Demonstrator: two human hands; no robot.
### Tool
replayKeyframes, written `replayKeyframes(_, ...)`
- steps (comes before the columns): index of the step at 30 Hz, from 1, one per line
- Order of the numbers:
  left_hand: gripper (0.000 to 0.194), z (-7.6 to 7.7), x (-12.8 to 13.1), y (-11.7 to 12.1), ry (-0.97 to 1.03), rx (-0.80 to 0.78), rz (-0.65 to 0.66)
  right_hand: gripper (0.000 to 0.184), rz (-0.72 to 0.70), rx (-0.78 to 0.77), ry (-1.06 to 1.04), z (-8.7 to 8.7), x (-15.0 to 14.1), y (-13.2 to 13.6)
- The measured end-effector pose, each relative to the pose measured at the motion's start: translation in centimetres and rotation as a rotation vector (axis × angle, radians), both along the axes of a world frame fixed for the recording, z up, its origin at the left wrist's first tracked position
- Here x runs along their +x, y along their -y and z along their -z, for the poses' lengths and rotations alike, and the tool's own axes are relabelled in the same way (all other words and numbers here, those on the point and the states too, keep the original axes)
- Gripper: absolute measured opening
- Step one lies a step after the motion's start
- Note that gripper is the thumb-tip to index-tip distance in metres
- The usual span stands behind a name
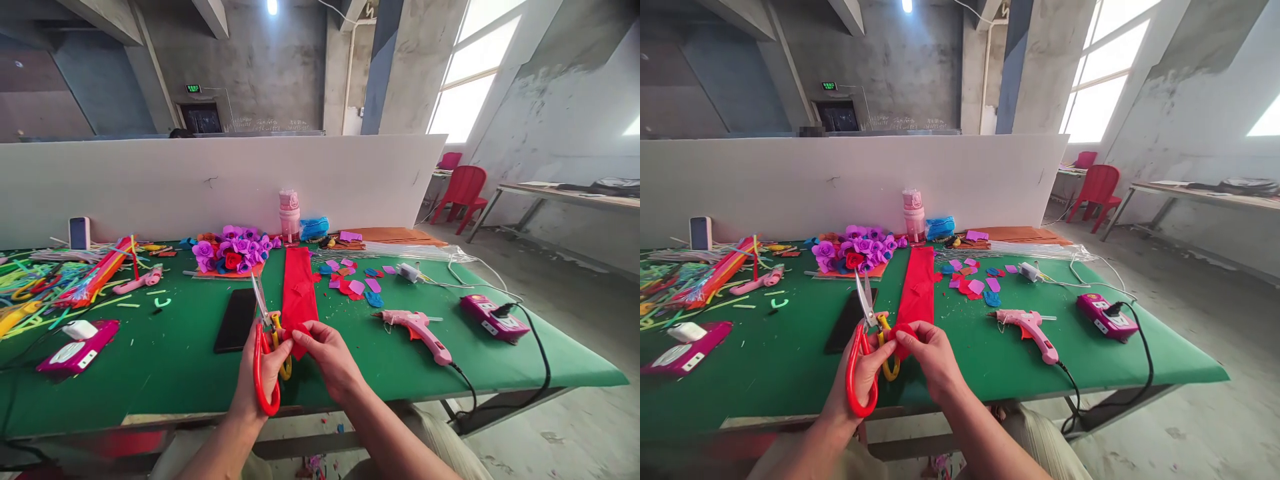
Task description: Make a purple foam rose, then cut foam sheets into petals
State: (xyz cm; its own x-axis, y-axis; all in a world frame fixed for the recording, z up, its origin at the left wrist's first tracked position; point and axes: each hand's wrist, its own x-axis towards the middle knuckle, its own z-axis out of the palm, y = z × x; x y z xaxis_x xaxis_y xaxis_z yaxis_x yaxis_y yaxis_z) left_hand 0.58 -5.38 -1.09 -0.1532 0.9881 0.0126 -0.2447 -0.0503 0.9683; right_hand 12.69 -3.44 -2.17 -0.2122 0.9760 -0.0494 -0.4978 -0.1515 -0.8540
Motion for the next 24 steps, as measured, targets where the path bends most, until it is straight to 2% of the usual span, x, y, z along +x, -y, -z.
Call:
replayKeyframes(5,0.050,-0.5,0.0,0.1,-0.018,-0.005,-0.009,0.025,0.021,-0.035,0.002,0.1,0.0,0.1)
replayKeyframes(9,0.053,-0.4,0.0,0.0,-0.046,0.001,-0.013,0.027,0.023,-0.089,-0.079,-0.1,-0.3,0.2)
replayKeyframes(12,0.049,-0.4,-0.5,0.0,-0.136,0.000,0.102,0.026,0.032,-0.037,-0.065,-0.3,0.1,0.1)
replayKeyframes(15,0.043,-0.8,-1.5,0.6,-0.322,-0.044,0.296,0.026,0.038,0.016,0.038,-0.6,1.5,-0.4)
replayKeyframes(18,0.033,-1.8,-2.7,2.0,-0.552,-0.135,0.417,0.027,0.033,0.018,0.108,-0.9,3.2,-0.9)
replayKeyframes(21,0.020,-3.0,-3.6,3.5,-0.851,-0.170,0.464,0.026,0.026,0.039,0.143,-1.1,4.3,-1.2)
replayKeyframes(24,0.023,-4.2,-4.2,4.5,-1.084,-0.115,0.433,0.026,0.020,0.067,0.152,-1.7,4.4,-1.2)
